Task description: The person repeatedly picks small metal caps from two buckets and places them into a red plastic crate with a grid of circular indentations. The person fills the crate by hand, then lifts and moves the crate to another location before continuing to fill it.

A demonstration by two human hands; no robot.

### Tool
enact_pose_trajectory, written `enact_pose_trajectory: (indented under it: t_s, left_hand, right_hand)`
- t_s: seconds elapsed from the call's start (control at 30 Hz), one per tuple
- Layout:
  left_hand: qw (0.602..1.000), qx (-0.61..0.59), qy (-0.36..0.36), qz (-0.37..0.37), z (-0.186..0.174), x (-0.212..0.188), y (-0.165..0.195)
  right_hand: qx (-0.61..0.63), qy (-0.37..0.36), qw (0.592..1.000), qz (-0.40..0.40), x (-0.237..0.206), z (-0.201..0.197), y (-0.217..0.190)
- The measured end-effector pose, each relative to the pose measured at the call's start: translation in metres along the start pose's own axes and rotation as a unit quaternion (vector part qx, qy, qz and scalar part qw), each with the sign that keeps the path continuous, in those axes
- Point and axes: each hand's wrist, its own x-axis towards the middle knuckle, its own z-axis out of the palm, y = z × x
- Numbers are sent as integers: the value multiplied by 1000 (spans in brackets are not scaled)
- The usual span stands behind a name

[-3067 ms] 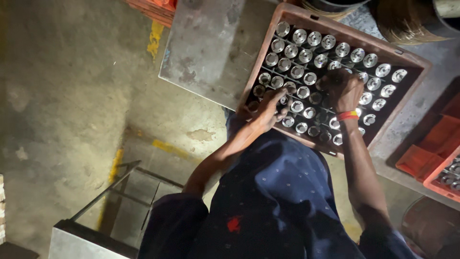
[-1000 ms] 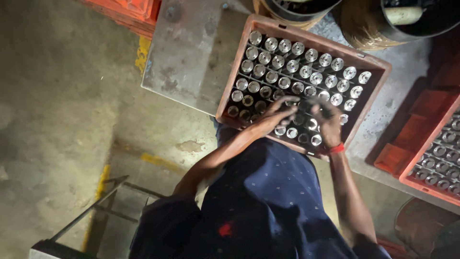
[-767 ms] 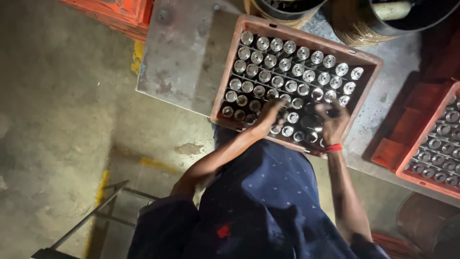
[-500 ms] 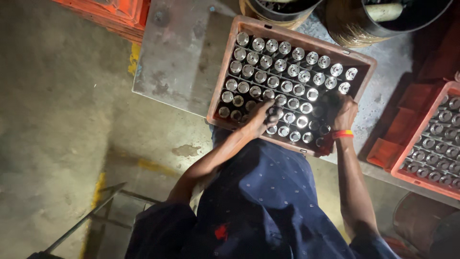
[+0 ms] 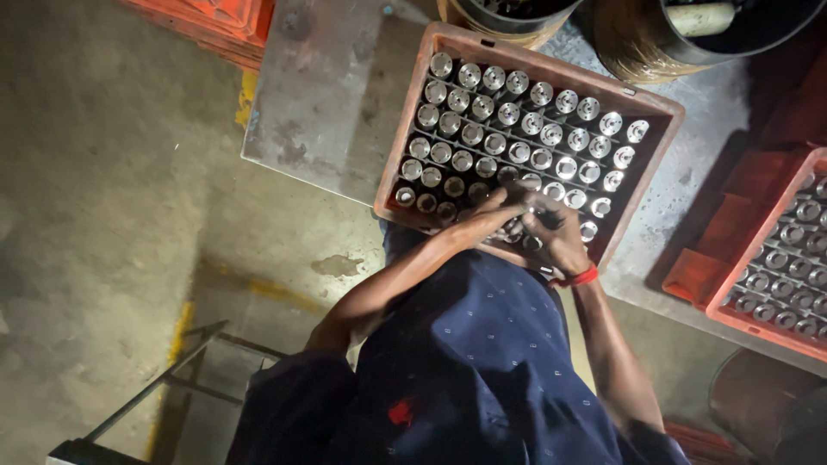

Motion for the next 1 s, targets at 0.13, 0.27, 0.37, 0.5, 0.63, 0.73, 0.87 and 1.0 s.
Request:
enact_pose_trajectory:
  t_s: [0.13, 0.27, 0.37, 0.5, 0.63, 0.73, 0.87, 1.0]
  left_hand:
    - [962, -148, 20, -228, 2, 0, -8]
    - [902, -320, 120, -265, -7, 3, 6]
    - [872, -383, 167, -256, -13, 4, 17]
    - [879, -418, 107, -201, -15, 1, 19]
    - [905, -364, 107, -194, -15, -2, 17]
    - [916, -318, 138, -203, -17, -3, 20]
    - [942, -269, 130, -151, -13, -6, 27]
    - [968, -106, 168, -155, -5, -6, 25]
  right_hand:
    - [-126, 109, 984, -56, -3, -7, 9]
    - [-68, 271, 953, -119, -2, -54, 9]
    - [-433, 291, 826, -214, -11, -95, 12]
    - [-459, 325, 795, -226, 6, -120, 26]
    - [-455, 336, 793, -225, 33, -127, 19]
    - [-394, 312, 843, -189, 32, -128, 8]
    - [-348, 361, 833, -236, 14, -89, -2]
    - [-143, 140, 978, -53, 9, -3, 11]
